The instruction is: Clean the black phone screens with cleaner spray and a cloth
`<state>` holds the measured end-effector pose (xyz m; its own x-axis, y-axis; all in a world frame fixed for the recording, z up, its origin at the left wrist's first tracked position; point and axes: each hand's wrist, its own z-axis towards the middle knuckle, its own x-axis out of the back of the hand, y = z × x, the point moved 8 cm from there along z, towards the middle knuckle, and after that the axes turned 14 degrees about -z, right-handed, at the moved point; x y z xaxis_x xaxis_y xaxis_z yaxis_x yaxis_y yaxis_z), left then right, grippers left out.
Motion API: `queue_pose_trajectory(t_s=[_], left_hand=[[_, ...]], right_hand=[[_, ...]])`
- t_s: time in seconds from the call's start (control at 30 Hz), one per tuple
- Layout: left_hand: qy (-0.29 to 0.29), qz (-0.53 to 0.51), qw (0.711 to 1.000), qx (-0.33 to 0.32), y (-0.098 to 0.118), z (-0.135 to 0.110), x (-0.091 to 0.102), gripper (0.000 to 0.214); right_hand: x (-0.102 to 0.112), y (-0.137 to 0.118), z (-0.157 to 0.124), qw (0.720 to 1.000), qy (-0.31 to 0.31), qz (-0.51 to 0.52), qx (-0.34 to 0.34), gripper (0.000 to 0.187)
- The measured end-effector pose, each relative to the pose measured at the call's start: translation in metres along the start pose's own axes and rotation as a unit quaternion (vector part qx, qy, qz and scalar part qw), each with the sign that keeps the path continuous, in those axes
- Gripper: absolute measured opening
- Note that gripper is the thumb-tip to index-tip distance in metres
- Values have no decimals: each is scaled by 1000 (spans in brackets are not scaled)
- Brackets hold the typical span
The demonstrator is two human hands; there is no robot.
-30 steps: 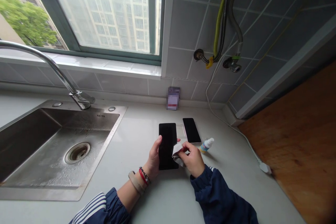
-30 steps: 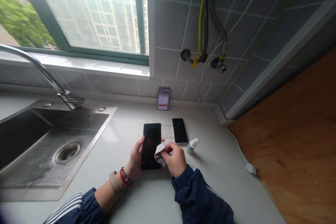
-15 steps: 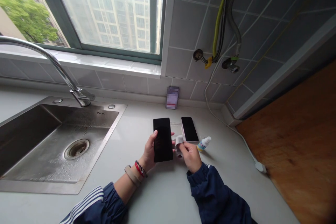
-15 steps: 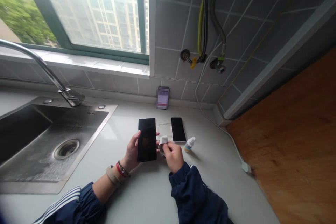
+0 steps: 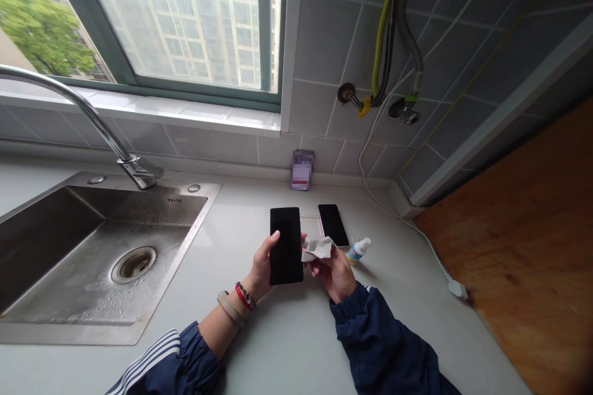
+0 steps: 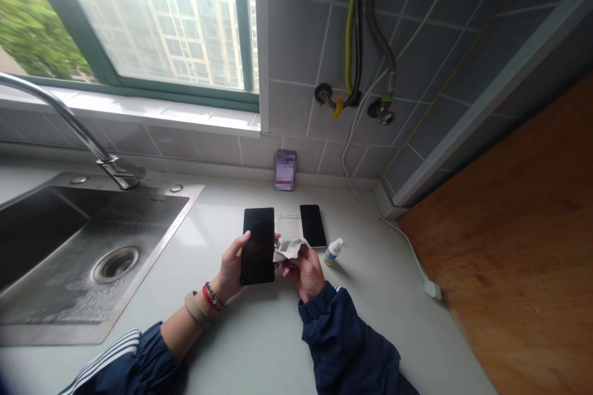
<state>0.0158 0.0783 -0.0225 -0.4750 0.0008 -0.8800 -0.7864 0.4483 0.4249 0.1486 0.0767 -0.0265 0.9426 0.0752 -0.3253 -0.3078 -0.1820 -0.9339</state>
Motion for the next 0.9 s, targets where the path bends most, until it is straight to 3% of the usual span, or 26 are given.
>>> queue_pose_trajectory(t_s=[0.23,0.37,0.43,0.6,0.73,0.9], left_hand=[[-10,25,1000,8,4,-2,-4,67],[-33,40,999,13,1,-1,-3,68],[-34,42,998,16,0,-1,-1,67],[-23,27,999,-3,5,1,0,64],[-22,14,1000,8,7,2,2,68],[-20,9,999,23,4,2,5,69]], right_hand=[[20,6,6,999,40,-5,15,21],[24,8,6,998,54,0,33,31],[23,5,5,997,51,7,58,35],[8,-7,2,993,-25,-53,100,34],[6,-16,1,987,-12,-118,108,39],[7,-11,2,985,-11,-144,93,40]])
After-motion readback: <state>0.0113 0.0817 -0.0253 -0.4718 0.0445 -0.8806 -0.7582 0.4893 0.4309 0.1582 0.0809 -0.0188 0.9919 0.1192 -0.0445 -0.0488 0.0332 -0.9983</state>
